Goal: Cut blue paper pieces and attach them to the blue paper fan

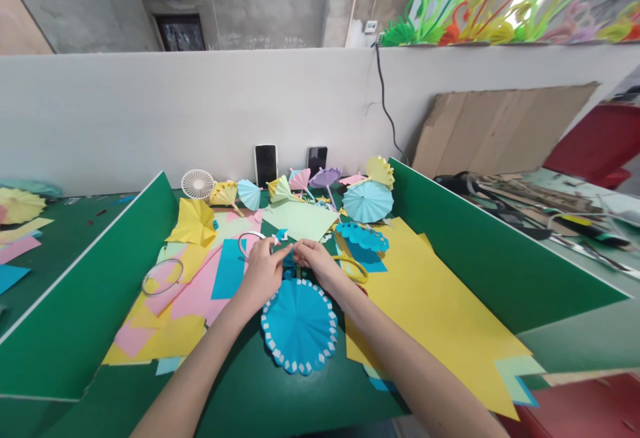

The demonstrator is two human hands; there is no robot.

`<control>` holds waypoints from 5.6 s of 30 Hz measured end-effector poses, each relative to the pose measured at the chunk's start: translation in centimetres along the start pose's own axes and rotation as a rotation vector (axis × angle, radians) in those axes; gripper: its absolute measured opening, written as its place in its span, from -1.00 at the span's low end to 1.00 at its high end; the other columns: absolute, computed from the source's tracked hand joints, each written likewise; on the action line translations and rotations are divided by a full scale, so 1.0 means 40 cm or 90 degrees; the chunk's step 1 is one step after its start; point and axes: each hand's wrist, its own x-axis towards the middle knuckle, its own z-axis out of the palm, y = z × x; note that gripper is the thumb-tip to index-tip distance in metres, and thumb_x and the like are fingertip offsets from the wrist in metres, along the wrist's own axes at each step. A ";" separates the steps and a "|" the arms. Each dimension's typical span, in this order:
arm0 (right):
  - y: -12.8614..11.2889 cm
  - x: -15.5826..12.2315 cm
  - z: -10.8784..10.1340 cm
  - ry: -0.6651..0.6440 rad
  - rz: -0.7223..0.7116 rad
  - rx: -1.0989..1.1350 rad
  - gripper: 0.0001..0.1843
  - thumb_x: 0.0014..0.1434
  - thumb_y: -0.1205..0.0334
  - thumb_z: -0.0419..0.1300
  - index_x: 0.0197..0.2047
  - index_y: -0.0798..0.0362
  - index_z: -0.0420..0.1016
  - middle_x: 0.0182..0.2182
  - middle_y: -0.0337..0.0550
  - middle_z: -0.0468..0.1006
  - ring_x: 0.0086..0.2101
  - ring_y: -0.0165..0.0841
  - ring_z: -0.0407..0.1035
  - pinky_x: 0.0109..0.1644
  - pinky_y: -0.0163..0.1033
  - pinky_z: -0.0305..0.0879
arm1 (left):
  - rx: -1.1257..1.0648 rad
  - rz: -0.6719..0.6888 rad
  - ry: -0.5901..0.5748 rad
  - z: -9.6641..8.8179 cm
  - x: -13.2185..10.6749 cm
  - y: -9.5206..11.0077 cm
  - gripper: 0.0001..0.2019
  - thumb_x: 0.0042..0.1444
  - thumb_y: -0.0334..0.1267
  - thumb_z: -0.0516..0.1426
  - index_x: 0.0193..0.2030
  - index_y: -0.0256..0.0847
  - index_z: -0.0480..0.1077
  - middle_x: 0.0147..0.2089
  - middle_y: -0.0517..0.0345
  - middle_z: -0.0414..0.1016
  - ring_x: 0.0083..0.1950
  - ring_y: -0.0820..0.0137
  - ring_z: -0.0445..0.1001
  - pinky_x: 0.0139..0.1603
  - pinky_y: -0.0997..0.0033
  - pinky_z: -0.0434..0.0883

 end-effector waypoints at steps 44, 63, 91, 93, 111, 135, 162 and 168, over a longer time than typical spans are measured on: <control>-0.010 0.049 -0.078 0.177 -0.108 -0.036 -0.85 -0.18 0.19 0.09 -0.49 0.07 0.27 -0.60 -0.33 0.28 -0.55 -0.51 0.20 -0.44 -0.35 0.16 | -0.326 -0.172 0.120 -0.069 0.012 0.013 -0.89 0.01 -0.33 -0.07 -0.39 -0.19 0.25 -0.36 0.18 0.33 -0.31 0.46 0.33 -0.33 0.53 0.29; -0.004 0.011 -0.011 -0.151 -0.128 -0.209 -0.82 -0.18 0.45 -0.02 -0.48 0.06 0.31 -0.49 -0.30 0.40 -0.47 -0.46 0.31 -0.30 -0.29 0.23 | -0.400 -0.264 0.261 -0.072 0.015 0.010 -0.77 -0.05 -0.36 -0.01 -0.18 -0.14 0.20 -0.29 0.19 0.25 -0.41 0.55 0.29 -0.47 0.61 0.26; 0.008 0.010 0.011 -0.100 -0.003 0.134 -0.79 -0.33 0.29 0.27 -0.51 0.07 0.38 -0.50 -0.30 0.42 -0.44 -0.47 0.30 -0.22 -0.29 0.19 | -0.362 -0.152 0.072 -0.048 0.006 0.030 -0.78 0.03 -0.36 -0.08 -0.16 -0.18 0.22 -0.16 0.11 0.28 -0.45 0.55 0.42 -0.38 0.53 0.34; 0.011 0.012 0.013 -0.092 -0.014 0.127 -0.81 -0.32 0.30 0.26 -0.52 0.06 0.38 -0.51 -0.31 0.41 -0.45 -0.47 0.30 -0.24 -0.29 0.19 | -0.368 -0.163 0.060 -0.046 0.005 0.031 -0.79 0.02 -0.36 -0.07 -0.17 -0.18 0.23 -0.18 0.11 0.29 -0.45 0.54 0.43 -0.37 0.52 0.35; -0.010 -0.003 0.021 -0.116 -0.072 -0.022 -0.94 -0.21 0.31 0.15 -0.55 0.08 0.38 -0.55 -0.31 0.38 -0.44 -0.48 0.26 -0.24 -0.31 0.15 | -0.336 -0.169 0.047 -0.033 0.007 0.026 -0.72 -0.06 -0.45 -0.03 -0.17 -0.17 0.23 -0.23 0.11 0.33 -0.32 0.45 0.41 -0.31 0.44 0.38; -0.014 -0.007 0.013 -0.162 -0.120 -0.068 -0.86 -0.13 0.18 0.17 -0.48 0.07 0.35 -0.53 -0.31 0.35 -0.46 -0.48 0.25 -0.28 -0.31 0.19 | -0.331 -0.230 0.034 -0.044 0.008 0.032 -0.80 -0.03 -0.39 -0.03 -0.20 -0.17 0.21 -0.36 0.19 0.31 -0.49 0.51 0.39 -0.45 0.51 0.32; -0.068 -0.076 -0.119 -0.094 0.024 -0.956 -0.86 -0.05 0.26 0.12 -0.38 0.13 0.29 -0.36 0.01 0.39 -0.37 -0.28 0.29 -0.46 -0.34 0.02 | -0.461 -0.255 0.322 -0.097 0.022 -0.038 -0.82 0.01 -0.23 -0.02 -0.22 -0.17 0.22 -0.56 0.32 0.17 -0.62 0.61 0.19 -0.63 0.65 0.18; -0.050 -0.088 -0.134 -0.094 -0.021 -1.017 -0.86 0.01 0.28 0.04 -0.33 0.16 0.30 -0.33 0.02 0.40 -0.32 -0.28 0.29 -0.40 -0.34 0.04 | -0.425 -0.262 0.297 -0.101 0.020 -0.018 -0.85 0.03 -0.23 -0.04 -0.26 -0.17 0.23 -0.49 0.29 0.21 -0.64 0.63 0.12 -0.66 0.64 0.11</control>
